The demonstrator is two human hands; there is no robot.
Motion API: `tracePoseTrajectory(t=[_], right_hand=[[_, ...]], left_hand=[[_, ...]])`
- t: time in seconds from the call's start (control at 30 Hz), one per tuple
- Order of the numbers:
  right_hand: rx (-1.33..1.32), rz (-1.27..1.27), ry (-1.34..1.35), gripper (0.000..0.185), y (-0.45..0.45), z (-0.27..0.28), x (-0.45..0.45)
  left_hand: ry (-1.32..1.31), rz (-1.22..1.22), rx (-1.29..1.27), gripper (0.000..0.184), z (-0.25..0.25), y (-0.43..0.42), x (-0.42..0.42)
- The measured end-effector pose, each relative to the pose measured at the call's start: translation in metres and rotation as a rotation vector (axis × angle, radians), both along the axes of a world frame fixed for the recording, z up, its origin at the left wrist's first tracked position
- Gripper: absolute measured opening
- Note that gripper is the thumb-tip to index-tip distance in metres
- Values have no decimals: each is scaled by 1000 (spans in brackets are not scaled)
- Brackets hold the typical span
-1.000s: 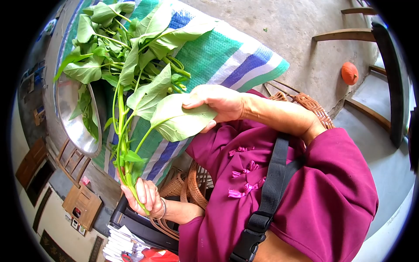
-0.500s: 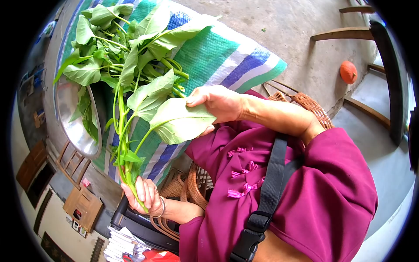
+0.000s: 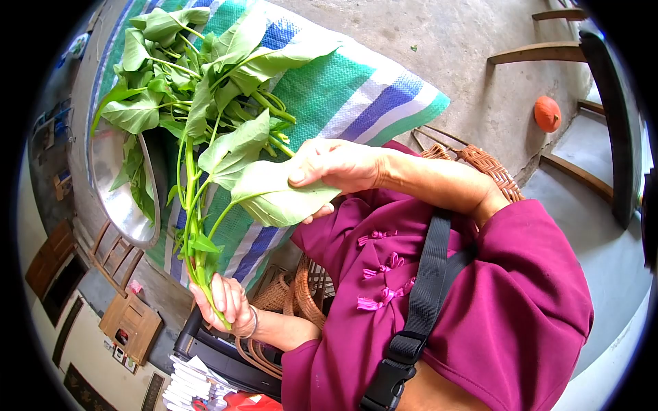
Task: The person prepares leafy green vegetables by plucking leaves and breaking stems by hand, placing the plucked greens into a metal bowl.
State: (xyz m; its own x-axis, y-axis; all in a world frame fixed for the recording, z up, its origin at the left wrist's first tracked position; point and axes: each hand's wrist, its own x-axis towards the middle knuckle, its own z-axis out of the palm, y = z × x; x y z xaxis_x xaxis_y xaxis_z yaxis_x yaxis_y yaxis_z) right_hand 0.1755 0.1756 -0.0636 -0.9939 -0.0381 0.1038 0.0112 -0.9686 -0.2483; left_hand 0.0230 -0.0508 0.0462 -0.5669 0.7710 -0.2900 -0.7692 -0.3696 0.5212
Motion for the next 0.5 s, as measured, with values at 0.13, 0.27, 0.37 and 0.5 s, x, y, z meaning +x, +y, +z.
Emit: tracePoseTrajectory(t=[0.13,0.27,0.37,0.5], right_hand=[[100,7,38,29,3,-1,4],[256,10,-88,27,8,1,12],[242,-18,-195,23,10,7,13],[264,-27,-219,20,13,4,13]], left_hand=[[0,8,-10,45,-1,-2,-3],[26,-41,19,44,-2,-3,-7],[62,-36,1,44,-2,-2,-7],[24,-13,3,44,1,1,-4]])
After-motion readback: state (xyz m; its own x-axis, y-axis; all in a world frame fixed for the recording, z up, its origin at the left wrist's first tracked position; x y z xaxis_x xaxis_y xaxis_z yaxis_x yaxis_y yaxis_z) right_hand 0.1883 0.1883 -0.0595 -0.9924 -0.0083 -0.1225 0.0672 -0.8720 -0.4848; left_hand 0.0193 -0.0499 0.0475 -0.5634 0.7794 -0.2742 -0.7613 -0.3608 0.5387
